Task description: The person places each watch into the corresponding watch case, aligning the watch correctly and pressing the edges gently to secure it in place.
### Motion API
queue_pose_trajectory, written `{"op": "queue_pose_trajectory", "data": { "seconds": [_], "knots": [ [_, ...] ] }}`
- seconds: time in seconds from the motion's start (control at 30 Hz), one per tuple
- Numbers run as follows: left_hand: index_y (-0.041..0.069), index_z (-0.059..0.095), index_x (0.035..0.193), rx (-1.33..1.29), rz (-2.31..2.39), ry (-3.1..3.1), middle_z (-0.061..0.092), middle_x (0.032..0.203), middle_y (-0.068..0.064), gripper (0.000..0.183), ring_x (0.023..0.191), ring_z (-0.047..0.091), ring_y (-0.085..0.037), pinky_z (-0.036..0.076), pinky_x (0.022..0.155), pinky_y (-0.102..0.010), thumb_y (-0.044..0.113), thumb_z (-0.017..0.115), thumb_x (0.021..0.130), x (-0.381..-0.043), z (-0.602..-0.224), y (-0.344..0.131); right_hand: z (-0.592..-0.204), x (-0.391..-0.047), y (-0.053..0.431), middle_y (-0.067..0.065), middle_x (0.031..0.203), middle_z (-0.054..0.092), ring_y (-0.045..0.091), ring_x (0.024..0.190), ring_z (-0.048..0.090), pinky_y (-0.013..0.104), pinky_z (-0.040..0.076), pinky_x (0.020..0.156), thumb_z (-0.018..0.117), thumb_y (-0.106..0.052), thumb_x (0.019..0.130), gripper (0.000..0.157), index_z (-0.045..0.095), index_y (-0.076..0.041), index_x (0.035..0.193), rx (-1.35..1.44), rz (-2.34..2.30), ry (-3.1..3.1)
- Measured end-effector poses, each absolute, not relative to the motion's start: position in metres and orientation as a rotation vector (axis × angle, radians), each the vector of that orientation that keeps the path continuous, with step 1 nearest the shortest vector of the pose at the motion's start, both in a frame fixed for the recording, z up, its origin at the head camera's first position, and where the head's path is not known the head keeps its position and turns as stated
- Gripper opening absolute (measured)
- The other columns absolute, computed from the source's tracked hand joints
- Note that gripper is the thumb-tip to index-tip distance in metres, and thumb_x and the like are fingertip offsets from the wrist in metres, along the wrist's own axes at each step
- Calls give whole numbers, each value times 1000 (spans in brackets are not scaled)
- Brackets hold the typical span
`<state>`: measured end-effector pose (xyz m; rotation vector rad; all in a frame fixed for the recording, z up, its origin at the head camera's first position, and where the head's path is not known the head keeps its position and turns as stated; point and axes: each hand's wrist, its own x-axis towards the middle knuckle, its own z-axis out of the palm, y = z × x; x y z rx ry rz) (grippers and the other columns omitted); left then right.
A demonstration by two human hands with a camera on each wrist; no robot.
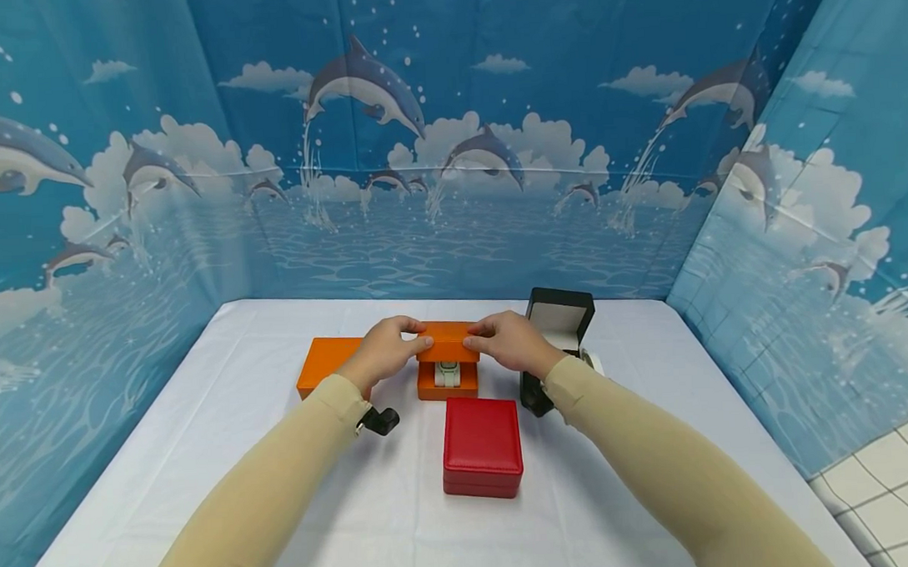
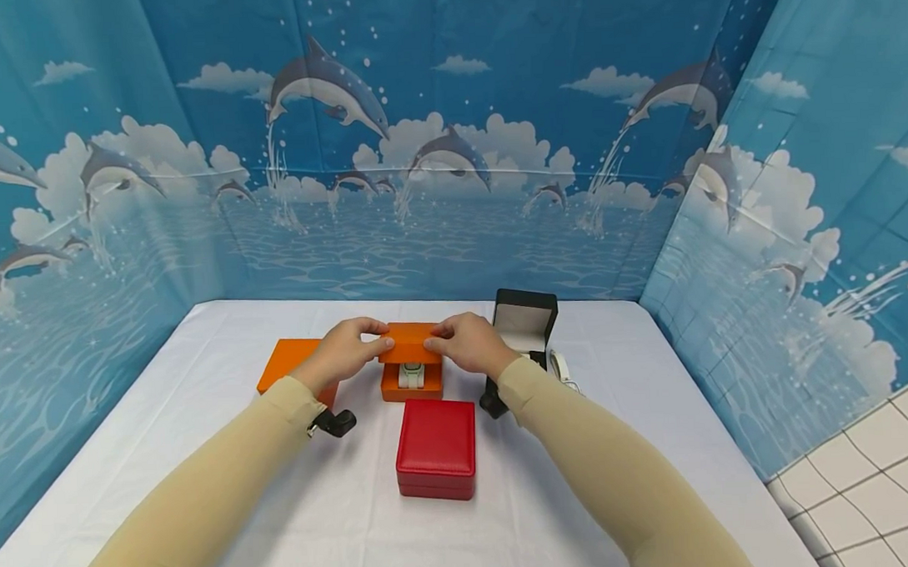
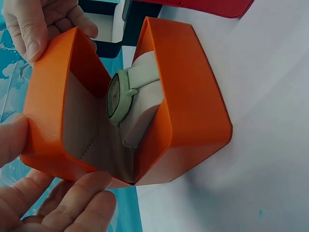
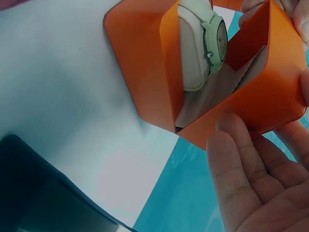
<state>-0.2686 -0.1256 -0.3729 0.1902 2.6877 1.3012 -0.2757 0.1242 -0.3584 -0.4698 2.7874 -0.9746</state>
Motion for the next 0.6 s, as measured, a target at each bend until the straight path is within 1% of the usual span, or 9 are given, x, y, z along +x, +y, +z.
{"op": "queue_pose_trajectory", "data": {
  "seconds": [0.27,0.43,0.6],
  "knots": [
    [13,66,139,220,1305,2717,59,150,-10,46,131,59,-32,47,117,-52,38,72,100,-263,-377,-126,-358,-270,124,7,129,75,23,112,70,46,59,102,74,-38,100,47,70,-13,139,-446,-962,2780],
    [14,65,140,214,1313,2715,59,150,-10,47,133,58,-32,47,117,-53,37,74,99,-262,-382,-125,-360,-268,123,8,131,74,24,115,70,46,58,103,76,-38,98,49,70,-12,139,-444,-955,2789],
    [15,65,141,206,1313,2715,59,151,-10,48,134,58,-32,47,116,-53,36,75,99,-260,-384,-124,-363,-268,124,7,130,75,23,114,70,46,58,103,77,-38,96,49,71,-12,138,-450,-954,2787]
  ]
}}
